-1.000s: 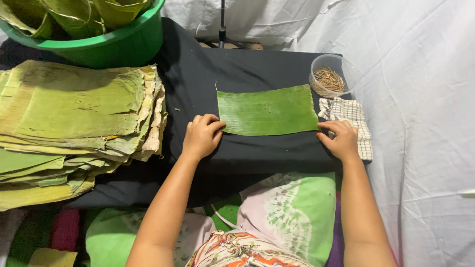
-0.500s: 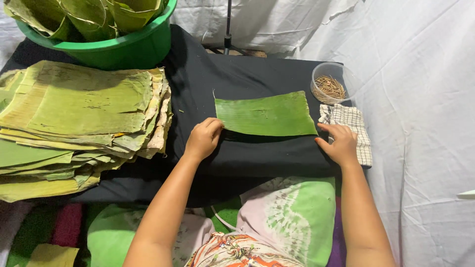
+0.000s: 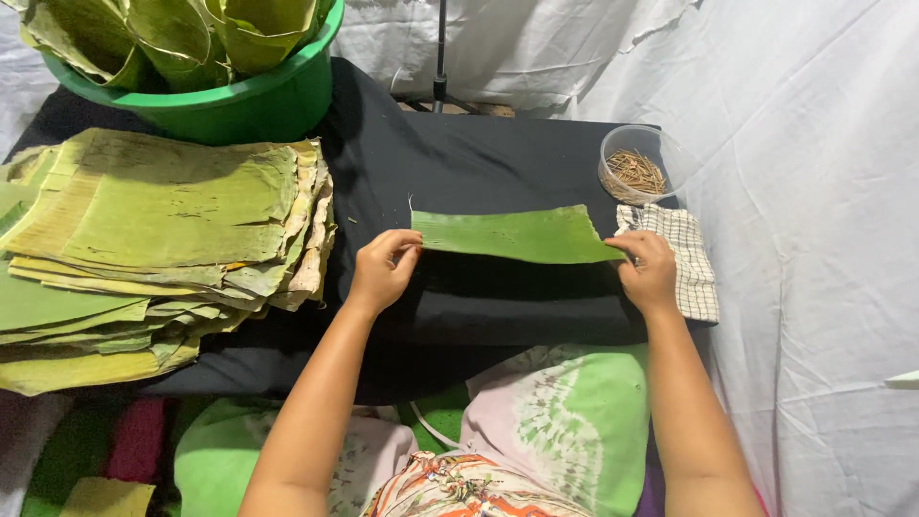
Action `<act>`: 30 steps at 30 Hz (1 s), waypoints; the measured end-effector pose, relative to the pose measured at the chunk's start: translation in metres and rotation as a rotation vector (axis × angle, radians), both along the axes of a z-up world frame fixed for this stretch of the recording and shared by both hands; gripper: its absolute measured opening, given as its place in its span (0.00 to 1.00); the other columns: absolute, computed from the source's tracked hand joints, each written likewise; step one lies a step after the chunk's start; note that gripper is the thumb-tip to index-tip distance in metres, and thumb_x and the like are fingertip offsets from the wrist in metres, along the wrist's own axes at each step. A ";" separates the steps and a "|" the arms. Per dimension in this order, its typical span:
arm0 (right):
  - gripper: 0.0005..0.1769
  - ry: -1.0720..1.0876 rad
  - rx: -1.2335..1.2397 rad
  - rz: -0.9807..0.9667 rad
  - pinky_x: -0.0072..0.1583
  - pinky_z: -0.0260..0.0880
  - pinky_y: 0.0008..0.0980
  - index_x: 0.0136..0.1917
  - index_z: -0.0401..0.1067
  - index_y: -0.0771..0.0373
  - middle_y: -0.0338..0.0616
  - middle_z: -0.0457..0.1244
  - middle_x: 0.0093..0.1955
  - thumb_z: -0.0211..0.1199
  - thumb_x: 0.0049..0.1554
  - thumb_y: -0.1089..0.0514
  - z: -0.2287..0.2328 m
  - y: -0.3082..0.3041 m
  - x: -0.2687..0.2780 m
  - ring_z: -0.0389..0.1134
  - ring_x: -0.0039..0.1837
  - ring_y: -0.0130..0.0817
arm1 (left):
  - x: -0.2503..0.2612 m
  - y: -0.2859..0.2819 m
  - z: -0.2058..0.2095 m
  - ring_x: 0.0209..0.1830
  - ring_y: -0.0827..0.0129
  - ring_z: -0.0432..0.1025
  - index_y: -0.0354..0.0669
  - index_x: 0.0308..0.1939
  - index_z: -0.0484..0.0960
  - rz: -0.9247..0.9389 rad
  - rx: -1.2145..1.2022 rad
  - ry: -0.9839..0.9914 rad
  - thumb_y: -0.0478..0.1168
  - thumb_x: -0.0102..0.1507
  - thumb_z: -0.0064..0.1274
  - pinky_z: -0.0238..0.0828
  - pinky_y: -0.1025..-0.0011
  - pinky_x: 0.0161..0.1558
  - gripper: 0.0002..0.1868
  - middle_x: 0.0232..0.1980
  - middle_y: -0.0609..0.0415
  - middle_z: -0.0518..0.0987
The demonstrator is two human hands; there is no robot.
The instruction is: Clean and fold banana leaves into cone shapes and secure them with toothpicks.
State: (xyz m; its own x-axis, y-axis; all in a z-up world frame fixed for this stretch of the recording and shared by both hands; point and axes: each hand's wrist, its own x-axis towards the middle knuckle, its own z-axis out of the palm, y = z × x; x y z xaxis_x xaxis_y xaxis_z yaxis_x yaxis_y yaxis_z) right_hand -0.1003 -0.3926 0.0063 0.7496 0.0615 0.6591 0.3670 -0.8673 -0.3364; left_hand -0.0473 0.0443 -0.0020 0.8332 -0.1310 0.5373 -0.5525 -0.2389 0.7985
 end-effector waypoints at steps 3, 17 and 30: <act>0.19 0.028 0.178 0.030 0.60 0.71 0.36 0.52 0.80 0.58 0.43 0.69 0.53 0.59 0.50 0.74 0.024 0.015 -0.010 0.71 0.59 0.39 | -0.007 0.008 0.023 0.47 0.68 0.81 0.35 0.49 0.83 -0.043 -0.017 -0.025 0.27 0.60 0.57 0.79 0.74 0.48 0.13 0.49 0.49 0.83; 0.01 0.123 0.805 0.297 0.55 0.67 0.21 0.52 0.72 0.65 0.32 0.66 0.49 0.63 0.67 0.67 0.044 0.008 0.011 0.65 0.51 0.18 | 0.000 0.007 0.077 0.35 0.70 0.79 0.35 0.44 0.86 0.229 -0.029 0.071 0.33 0.62 0.60 0.75 0.74 0.41 0.07 0.38 0.51 0.86; 0.22 0.434 0.861 0.071 0.44 0.66 0.20 0.63 0.68 0.58 0.35 0.67 0.44 0.67 0.55 0.63 -0.006 0.018 0.070 0.66 0.42 0.17 | 0.084 -0.036 -0.019 0.36 0.65 0.82 0.39 0.40 0.87 0.434 0.074 0.449 0.39 0.61 0.57 0.77 0.68 0.44 0.08 0.36 0.49 0.86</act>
